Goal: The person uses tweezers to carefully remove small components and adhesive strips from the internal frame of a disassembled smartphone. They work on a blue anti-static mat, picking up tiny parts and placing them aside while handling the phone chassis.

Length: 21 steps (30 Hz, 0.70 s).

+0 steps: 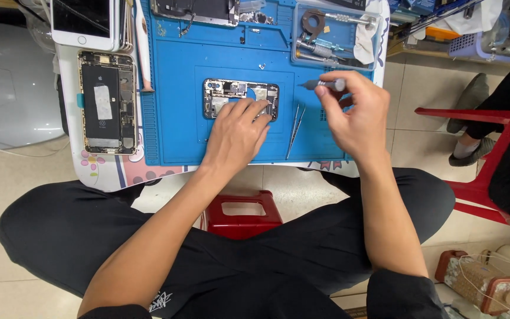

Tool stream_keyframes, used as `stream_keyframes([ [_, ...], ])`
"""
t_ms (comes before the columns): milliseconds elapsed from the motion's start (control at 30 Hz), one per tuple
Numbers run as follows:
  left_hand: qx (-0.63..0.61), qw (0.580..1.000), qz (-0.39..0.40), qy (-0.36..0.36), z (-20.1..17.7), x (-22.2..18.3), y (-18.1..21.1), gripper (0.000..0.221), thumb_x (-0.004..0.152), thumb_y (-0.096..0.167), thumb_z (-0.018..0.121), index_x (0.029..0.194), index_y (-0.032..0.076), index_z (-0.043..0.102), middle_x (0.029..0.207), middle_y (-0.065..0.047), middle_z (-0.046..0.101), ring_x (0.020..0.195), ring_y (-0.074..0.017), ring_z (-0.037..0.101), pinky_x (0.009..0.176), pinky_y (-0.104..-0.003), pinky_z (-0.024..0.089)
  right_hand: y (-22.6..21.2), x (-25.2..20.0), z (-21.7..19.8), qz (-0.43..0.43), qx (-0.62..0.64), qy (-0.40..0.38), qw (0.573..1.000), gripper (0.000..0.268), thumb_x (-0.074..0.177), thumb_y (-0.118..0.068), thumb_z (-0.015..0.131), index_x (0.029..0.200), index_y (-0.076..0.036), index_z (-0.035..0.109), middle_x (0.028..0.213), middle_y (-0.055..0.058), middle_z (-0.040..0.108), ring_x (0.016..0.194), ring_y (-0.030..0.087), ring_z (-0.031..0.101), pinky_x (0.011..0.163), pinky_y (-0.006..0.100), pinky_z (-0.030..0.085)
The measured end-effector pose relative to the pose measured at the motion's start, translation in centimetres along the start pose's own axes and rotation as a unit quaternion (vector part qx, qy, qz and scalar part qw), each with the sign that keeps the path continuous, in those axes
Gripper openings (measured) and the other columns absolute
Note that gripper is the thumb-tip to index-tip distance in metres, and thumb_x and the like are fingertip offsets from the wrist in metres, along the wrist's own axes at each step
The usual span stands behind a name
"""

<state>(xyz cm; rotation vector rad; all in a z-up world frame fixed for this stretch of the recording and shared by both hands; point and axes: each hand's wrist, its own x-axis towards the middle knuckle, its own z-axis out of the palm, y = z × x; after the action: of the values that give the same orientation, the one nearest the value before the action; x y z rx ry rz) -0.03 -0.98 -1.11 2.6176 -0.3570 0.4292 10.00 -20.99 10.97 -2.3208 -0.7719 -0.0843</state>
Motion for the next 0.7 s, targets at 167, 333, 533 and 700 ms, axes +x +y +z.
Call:
stream_keyframes([
  [167, 0.013, 1.0, 0.001, 0.001, -0.5, 0.1, 0.2, 0.018, 0.095, 0.015, 0.078, 0.112, 0.01, 0.081, 0.13, -0.009, 0.074, 0.119, -0.0291, 0.064, 0.093, -0.043, 0.052, 1.2, -0.6, 2.4, 0.017, -0.038, -0.057, 0.998, 0.004, 0.106, -0.011, 0.072, 0.105, -0.008, 0.073, 0.094, 0.005, 0.073, 0.068, 0.019, 0.063, 0.064, 0.033, 0.048],
  [333, 0.005, 1.0, 0.002, 0.002, -0.6, 0.3, 0.2, 0.015, 0.095, 0.016, 0.077, 0.109, 0.01, 0.08, 0.125, -0.009, 0.072, 0.117, -0.028, 0.064, 0.094, -0.042, 0.052, 1.6, -0.8, 3.6, 0.03, -0.07, -0.068, 0.995, 0.006, 0.107, -0.017, 0.069, 0.108, -0.011, 0.068, 0.087, 0.004, 0.073, 0.071, 0.021, 0.068, 0.062, 0.036, 0.05],
  [533, 0.009, 1.0, 0.006, 0.002, -0.6, 0.1, 0.1, 0.016, 0.095, 0.016, 0.076, 0.11, 0.01, 0.078, 0.126, -0.008, 0.071, 0.118, -0.0281, 0.063, 0.093, -0.042, 0.051, 2.1, -1.1, 5.5, 0.007, -0.039, -0.011, 0.999, 0.019, 0.115, -0.027, 0.052, 0.114, -0.01, 0.06, 0.088, 0.006, 0.076, 0.069, 0.019, 0.072, 0.062, 0.033, 0.054],
  [700, 0.006, 1.0, 0.001, 0.006, -0.7, 0.2, 0.3, 0.017, 0.095, 0.015, 0.078, 0.111, 0.009, 0.078, 0.129, -0.009, 0.072, 0.117, -0.0293, 0.062, 0.091, -0.043, 0.051, 2.4, -1.2, 7.4, 0.008, 0.101, -0.014, 0.995, 0.026, 0.118, -0.03, 0.04, 0.116, -0.007, 0.052, 0.094, 0.009, 0.076, 0.075, 0.02, 0.073, 0.064, 0.031, 0.055],
])
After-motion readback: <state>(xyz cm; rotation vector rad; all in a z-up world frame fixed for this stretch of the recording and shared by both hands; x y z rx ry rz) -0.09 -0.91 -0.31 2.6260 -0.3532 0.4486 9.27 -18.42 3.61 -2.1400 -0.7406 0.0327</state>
